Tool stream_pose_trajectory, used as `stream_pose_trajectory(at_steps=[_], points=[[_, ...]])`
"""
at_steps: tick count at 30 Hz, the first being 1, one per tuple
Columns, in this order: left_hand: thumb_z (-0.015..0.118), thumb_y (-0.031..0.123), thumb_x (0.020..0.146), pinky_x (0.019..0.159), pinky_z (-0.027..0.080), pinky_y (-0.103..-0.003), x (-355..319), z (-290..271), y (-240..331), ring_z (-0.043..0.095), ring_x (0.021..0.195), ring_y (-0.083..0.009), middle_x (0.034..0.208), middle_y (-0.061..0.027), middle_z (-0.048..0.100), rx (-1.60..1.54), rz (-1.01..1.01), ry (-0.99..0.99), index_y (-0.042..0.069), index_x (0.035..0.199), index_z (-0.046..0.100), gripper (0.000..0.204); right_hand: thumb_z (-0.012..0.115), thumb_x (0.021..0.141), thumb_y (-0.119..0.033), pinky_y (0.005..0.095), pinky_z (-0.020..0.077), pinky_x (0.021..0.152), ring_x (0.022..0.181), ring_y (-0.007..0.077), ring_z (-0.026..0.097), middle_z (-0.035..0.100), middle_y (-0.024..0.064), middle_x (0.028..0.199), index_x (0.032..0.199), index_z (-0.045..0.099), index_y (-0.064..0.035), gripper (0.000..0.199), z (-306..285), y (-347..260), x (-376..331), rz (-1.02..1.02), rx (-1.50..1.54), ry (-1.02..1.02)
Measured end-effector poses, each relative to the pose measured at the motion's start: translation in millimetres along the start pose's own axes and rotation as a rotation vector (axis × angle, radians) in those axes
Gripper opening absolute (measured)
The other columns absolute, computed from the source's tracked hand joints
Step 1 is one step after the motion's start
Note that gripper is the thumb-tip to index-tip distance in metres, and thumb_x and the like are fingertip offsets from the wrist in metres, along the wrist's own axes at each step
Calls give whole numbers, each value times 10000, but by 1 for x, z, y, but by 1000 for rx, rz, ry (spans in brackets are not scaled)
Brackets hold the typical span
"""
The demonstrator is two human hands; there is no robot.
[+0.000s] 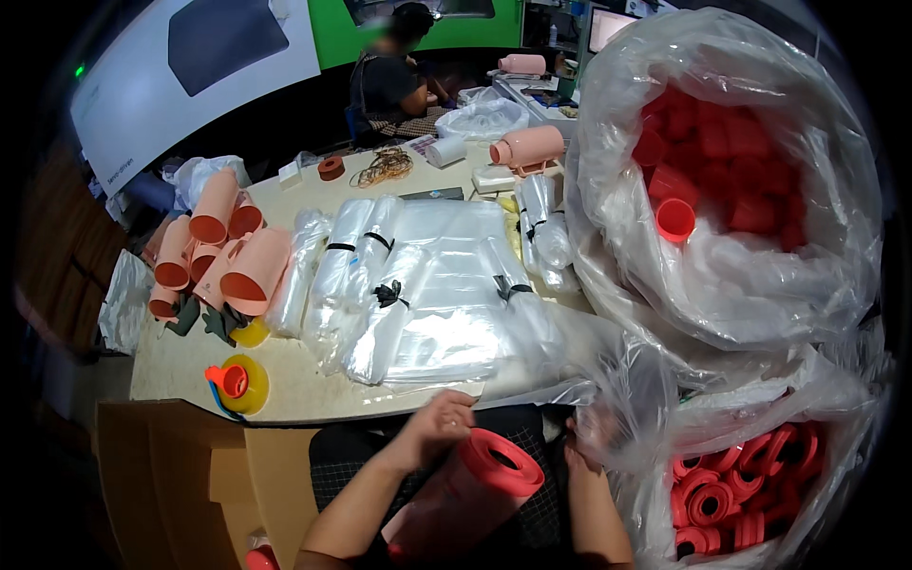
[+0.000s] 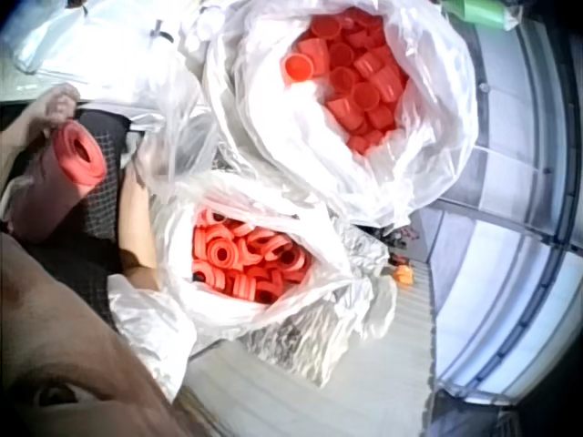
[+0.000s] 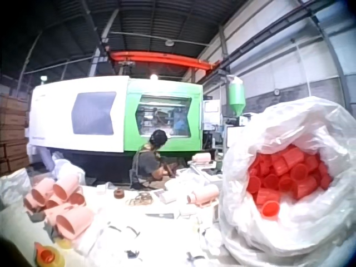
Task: The person repeatedly picks up pink plastic containers, inserts red circular inserts into them, and places the assembled units into a cardboard box. The process involves handling the containers and inserts by hand, wrapping them in plastic, and stacking them in a box.
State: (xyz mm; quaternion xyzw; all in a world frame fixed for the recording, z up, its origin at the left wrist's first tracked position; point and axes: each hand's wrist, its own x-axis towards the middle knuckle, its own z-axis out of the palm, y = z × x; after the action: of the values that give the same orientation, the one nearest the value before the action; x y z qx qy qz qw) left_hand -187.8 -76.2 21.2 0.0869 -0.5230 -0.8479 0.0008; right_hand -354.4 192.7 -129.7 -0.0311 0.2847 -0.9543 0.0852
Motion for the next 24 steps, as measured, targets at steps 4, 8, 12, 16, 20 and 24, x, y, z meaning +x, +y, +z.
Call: stream_pose_trajectory(at_steps=[4, 8, 12, 16, 20, 24], points=[[826, 101, 787, 870, 466, -246, -5, 1, -25, 546, 967, -97, 1209, -50, 578, 190, 38, -116, 39, 1378, 447, 705, 477, 1018, -337, 455, 494, 820, 1056, 319, 566, 539, 166, 1282, 1385, 446, -84, 447, 14, 10, 21, 433, 815, -502], [897, 141, 703, 1037, 437, -351, -9, 17, -7, 525, 1210, -199, 1339, -117, 511, 505, 240, -61, 19, 1447, 345, 934, 428, 1023, -383, 459, 472, 942, 1270, 351, 465, 407, 162, 1501, 1514, 320, -141, 558, 92, 3, -8, 515, 760, -448], [934, 198, 636, 1114, 373, -426, 7, 62, 18, 446, 1332, -294, 1425, -184, 412, 633, 419, -59, -2, 1453, 295, 1057, 591, 936, -228, 390, 484, 825, 1131, 240, 529, 534, 129, 1261, 1250, 552, -97, 343, 57, 23, -10, 237, -306, -126], [796, 159, 785, 1019, 445, -393, 13, 72, 15, 543, 1190, -286, 1284, -186, 521, 567, 317, 179, -1, 1285, 477, 614, 723, 802, -163, 355, 491, 627, 713, 221, 631, 674, 105, 789, 848, 695, -64, 113, 150, 27, -18, -317, -1226, -320], [575, 119, 959, 902, 506, -357, 3, 48, 8, 634, 990, -252, 1080, -128, 635, -13, 195, 292, 18, 1111, 578, 182, 696, 814, -59, 281, 442, 588, 661, 86, 532, 624, 32, 729, 656, 520, -40, 238, 150, 23, -17, -102, -870, -103], [538, 196, 1030, 747, 557, -370, 9, 66, 24, 653, 799, -193, 940, -59, 658, -452, 345, 599, 59, 1097, 593, 163, 608, 909, -29, 260, 469, 559, 614, 102, 564, 628, 41, 732, 761, 552, -81, 167, 134, 20, 6, 145, -265, 311]])
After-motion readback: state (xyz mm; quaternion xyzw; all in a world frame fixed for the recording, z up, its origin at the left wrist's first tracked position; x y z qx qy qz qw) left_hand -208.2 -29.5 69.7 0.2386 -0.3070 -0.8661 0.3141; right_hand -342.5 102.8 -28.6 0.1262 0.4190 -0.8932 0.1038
